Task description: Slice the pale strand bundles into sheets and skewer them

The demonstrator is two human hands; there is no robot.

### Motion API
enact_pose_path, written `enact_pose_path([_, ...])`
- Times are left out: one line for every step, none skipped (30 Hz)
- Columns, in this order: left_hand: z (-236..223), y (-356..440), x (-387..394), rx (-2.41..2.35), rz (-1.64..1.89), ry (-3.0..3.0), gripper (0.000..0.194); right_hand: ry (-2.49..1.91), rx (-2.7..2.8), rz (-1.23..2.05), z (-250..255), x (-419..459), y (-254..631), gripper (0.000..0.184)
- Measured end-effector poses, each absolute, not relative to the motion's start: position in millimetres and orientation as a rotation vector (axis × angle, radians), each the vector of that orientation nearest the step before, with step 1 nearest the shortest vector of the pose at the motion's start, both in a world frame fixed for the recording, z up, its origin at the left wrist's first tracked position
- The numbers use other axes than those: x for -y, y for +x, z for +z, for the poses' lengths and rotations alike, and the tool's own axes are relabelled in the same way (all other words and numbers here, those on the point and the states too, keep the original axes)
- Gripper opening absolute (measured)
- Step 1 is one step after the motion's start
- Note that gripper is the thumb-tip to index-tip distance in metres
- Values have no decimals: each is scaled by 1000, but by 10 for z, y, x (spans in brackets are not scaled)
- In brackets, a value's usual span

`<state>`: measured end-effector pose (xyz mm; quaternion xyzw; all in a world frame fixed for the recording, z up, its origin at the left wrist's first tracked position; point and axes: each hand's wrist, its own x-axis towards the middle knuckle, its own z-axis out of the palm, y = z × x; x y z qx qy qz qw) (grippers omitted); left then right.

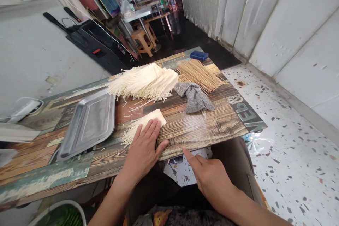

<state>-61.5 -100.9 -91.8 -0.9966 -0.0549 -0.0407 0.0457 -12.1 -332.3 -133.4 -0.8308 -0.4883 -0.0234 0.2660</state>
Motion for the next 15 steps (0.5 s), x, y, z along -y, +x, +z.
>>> enact_pose_path([-914, -611, 1008, 168, -122, -3043, 65, -2230, 1343, -58, -1335, 3314, -119, 62])
enact_pose_path([-911, -607, 1006, 168, -118, -3043, 66, -2210, 1376, -51, -1334, 3305, -116, 62])
enact_pose_path([-909, -604, 1004, 166, -115, -3043, 67, -2192, 1405, -50, -1332, 3295, -111, 62])
enact_pose_path([-908, -601, 1002, 164, -112, -3043, 67, -2186, 1417, -63, -1331, 3287, -107, 62])
enact_pose_path([-907, -598, 999, 161, -109, -3042, 67, -2185, 1424, -76, -1330, 3279, -104, 62])
enact_pose_path([-906, -596, 996, 158, -108, -3040, 68, -2186, 1425, -84, -1331, 3273, -103, 62])
enact_pose_path([-906, -594, 993, 153, -108, -3039, 68, -2190, 1423, -90, -1334, 3267, -103, 63])
enact_pose_path([-906, -593, 990, 147, -111, -3039, 68, -2196, 1418, -93, -1339, 3261, -105, 65])
enact_pose_path([-907, -592, 986, 139, -117, -3041, 68, -2201, 1413, -93, -1344, 3255, -108, 66])
enact_pose_path([-908, -592, 982, 132, -123, -3044, 67, -2205, 1410, -90, -1350, 3249, -111, 67])
enact_pose_path([-909, -591, 978, 125, -130, -3047, 67, -2205, 1407, -90, -1356, 3243, -115, 68])
enact_pose_path([-911, -591, 973, 120, -136, -3050, 67, -2201, 1407, -94, -1361, 3235, -117, 68])
enact_pose_path([-912, -591, 969, 118, -139, -3052, 67, -2198, 1407, -95, -1365, 3227, -120, 67])
enact_pose_path([-914, -591, 965, 117, -140, -3052, 67, -2199, 1405, -93, -1368, 3218, -122, 66])
enact_pose_path([-914, -591, 963, 116, -137, -3051, 68, -2203, 1403, -91, -1369, 3208, -123, 64])
